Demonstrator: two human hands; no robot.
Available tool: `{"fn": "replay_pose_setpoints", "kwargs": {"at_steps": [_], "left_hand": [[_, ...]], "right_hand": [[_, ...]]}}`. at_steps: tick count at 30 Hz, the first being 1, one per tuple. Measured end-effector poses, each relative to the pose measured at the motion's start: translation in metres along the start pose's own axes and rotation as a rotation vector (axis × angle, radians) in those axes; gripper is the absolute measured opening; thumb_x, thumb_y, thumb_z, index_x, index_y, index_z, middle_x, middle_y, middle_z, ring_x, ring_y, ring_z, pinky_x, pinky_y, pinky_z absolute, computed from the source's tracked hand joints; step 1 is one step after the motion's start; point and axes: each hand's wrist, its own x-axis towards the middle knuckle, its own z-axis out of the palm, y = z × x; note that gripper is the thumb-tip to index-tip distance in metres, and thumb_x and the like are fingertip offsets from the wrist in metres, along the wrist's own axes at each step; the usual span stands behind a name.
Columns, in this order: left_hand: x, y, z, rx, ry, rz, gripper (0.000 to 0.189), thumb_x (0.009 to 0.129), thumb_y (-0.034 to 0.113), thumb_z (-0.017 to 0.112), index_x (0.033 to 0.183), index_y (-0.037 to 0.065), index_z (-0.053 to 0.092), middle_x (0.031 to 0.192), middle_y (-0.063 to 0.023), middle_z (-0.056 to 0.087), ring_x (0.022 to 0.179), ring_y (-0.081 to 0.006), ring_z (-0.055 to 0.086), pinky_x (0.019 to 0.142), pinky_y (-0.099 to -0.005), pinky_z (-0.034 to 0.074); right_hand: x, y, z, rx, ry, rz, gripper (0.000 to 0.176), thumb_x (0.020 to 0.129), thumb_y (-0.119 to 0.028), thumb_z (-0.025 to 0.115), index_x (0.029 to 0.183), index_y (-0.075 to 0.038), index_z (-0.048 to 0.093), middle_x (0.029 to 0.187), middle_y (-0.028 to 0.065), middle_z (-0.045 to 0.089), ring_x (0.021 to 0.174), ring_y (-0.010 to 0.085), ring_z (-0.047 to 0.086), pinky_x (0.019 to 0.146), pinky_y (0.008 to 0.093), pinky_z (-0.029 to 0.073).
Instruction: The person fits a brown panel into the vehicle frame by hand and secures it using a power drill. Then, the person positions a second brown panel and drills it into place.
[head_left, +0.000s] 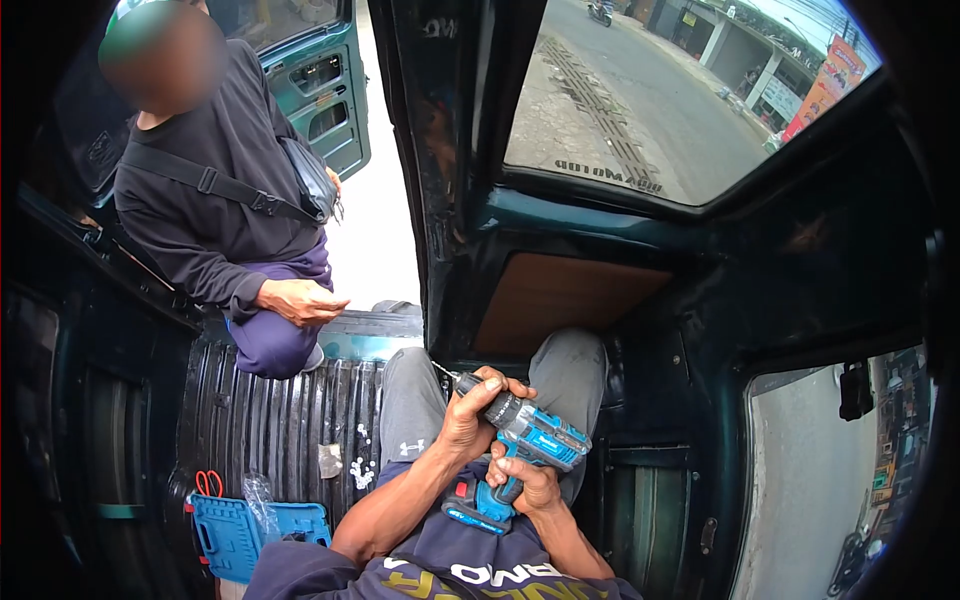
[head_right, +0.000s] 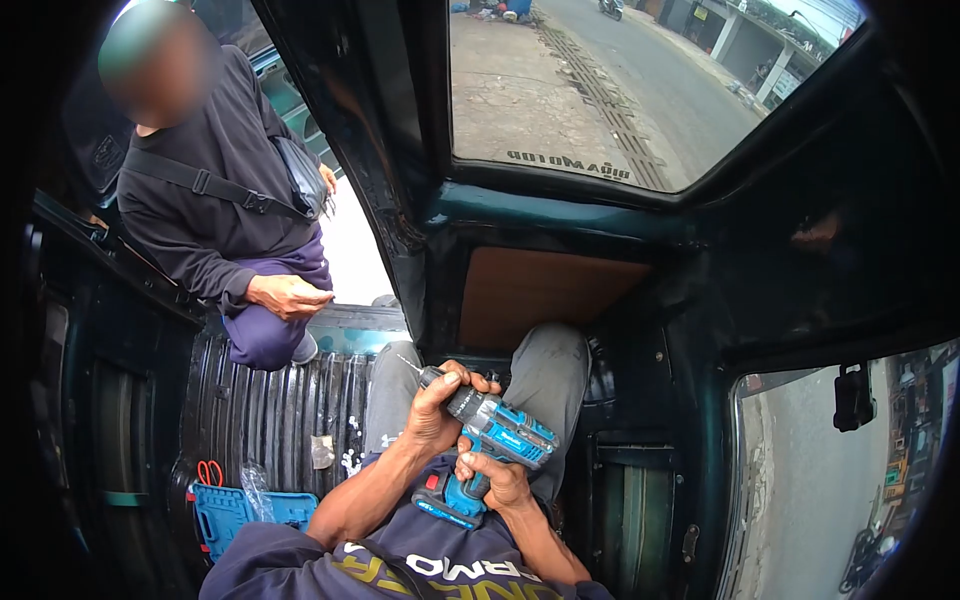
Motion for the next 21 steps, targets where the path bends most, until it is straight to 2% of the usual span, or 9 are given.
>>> {"fn": "replay_pose_setpoints", "kwargs": {"at_steps": [5, 8, 10, 11, 15, 17, 18, 20, 21], "left_hand": [[0.002, 0.004, -0.006, -0.026, 0.012, 0.033, 0.019, 0.093, 0.024, 0.071, 0.091, 0.008, 0.061, 0.093, -0.0154, 0.071, 0.109, -0.0337, 0.067, 0.098, -0.0489, 0.053], [0.002, 0.010, -0.006, 0.034, -0.028, -0.004, 0.020, 0.094, 0.024, 0.070, 0.090, 0.007, 0.061, 0.096, -0.0161, 0.071, 0.111, -0.0330, 0.066, 0.098, -0.0489, 0.053], [0.002, 0.012, -0.009, 0.048, -0.064, -0.034, 0.019, 0.095, 0.023, 0.069, 0.091, 0.006, 0.061, 0.102, -0.0173, 0.071, 0.113, -0.0328, 0.066, 0.100, -0.0489, 0.053], [0.005, 0.014, -0.010, 0.065, -0.077, -0.020, 0.019, 0.095, 0.023, 0.069, 0.092, 0.006, 0.061, 0.103, -0.0169, 0.071, 0.113, -0.0327, 0.066, 0.102, -0.0491, 0.052], [0.008, 0.011, -0.009, 0.032, -0.077, -0.034, 0.018, 0.094, 0.025, 0.070, 0.096, 0.008, 0.063, 0.103, -0.0145, 0.072, 0.114, -0.0323, 0.066, 0.105, -0.0497, 0.049], [0.004, 0.008, -0.007, -0.044, -0.017, -0.070, 0.020, 0.095, 0.028, 0.070, 0.100, 0.010, 0.064, 0.103, -0.0136, 0.073, 0.114, -0.0333, 0.066, 0.105, -0.0499, 0.049], [0.004, 0.011, -0.003, -0.149, 0.108, -0.139, 0.021, 0.096, 0.031, 0.070, 0.100, 0.011, 0.065, 0.104, -0.0138, 0.073, 0.114, -0.0344, 0.066, 0.105, -0.0510, 0.049], [0.006, 0.018, 0.003, -0.118, 0.197, -0.153, 0.025, 0.094, 0.035, 0.071, 0.100, 0.010, 0.069, 0.099, -0.0137, 0.073, 0.106, -0.0352, 0.069, 0.104, -0.0520, 0.051], [0.007, 0.018, -0.001, -0.164, 0.152, -0.167, 0.025, 0.095, 0.034, 0.070, 0.099, 0.010, 0.070, 0.097, -0.0144, 0.074, 0.105, -0.0351, 0.069, 0.104, -0.0524, 0.051]], "right_hand": [[0.000, -0.008, 0.002, -0.009, -0.028, 0.053, 0.031, 0.091, -0.008, 0.070, 0.119, 0.001, 0.058, 0.092, 0.0081, 0.062, 0.078, 0.0161, 0.061, 0.075, 0.0325, 0.053], [0.006, -0.011, -0.001, 0.040, -0.158, 0.086, 0.048, 0.088, -0.017, 0.074, 0.127, 0.002, 0.054, 0.093, 0.0121, 0.064, 0.082, 0.0190, 0.064, 0.076, 0.0345, 0.055], [0.011, -0.013, -0.008, 0.085, -0.296, 0.164, 0.050, 0.086, -0.015, 0.075, 0.128, 0.002, 0.054, 0.101, 0.0139, 0.064, 0.081, 0.0197, 0.065, 0.075, 0.0345, 0.055], [0.011, -0.014, -0.005, 0.104, -0.236, 0.132, 0.050, 0.085, -0.013, 0.076, 0.127, 0.002, 0.055, 0.106, 0.0149, 0.064, 0.079, 0.0201, 0.065, 0.074, 0.0339, 0.055], [0.014, -0.007, -0.016, 0.114, -0.167, 0.177, 0.037, 0.082, -0.007, 0.071, 0.117, 0.000, 0.059, 0.102, 0.0131, 0.064, 0.074, 0.0193, 0.064, 0.076, 0.0357, 0.053], [0.012, -0.005, -0.006, -0.019, -0.090, 0.104, 0.031, 0.083, -0.002, 0.067, 0.113, 0.000, 0.060, 0.100, 0.0111, 0.064, 0.073, 0.0181, 0.063, 0.074, 0.0333, 0.053], [0.013, -0.010, 0.004, -0.200, 0.021, 0.058, 0.029, 0.083, 0.002, 0.064, 0.112, 0.000, 0.061, 0.097, 0.0092, 0.065, 0.073, 0.0160, 0.063, 0.071, 0.0304, 0.053], [0.017, -0.015, 0.014, -0.338, 0.051, -0.020, 0.028, 0.083, 0.005, 0.064, 0.110, 0.000, 0.061, 0.094, 0.0076, 0.065, 0.073, 0.0143, 0.062, 0.069, 0.0284, 0.053], [0.019, -0.016, 0.012, -0.374, 0.041, -0.039, 0.029, 0.083, 0.005, 0.064, 0.112, 0.000, 0.062, 0.093, 0.0074, 0.066, 0.073, 0.0136, 0.062, 0.067, 0.0273, 0.053]]}}
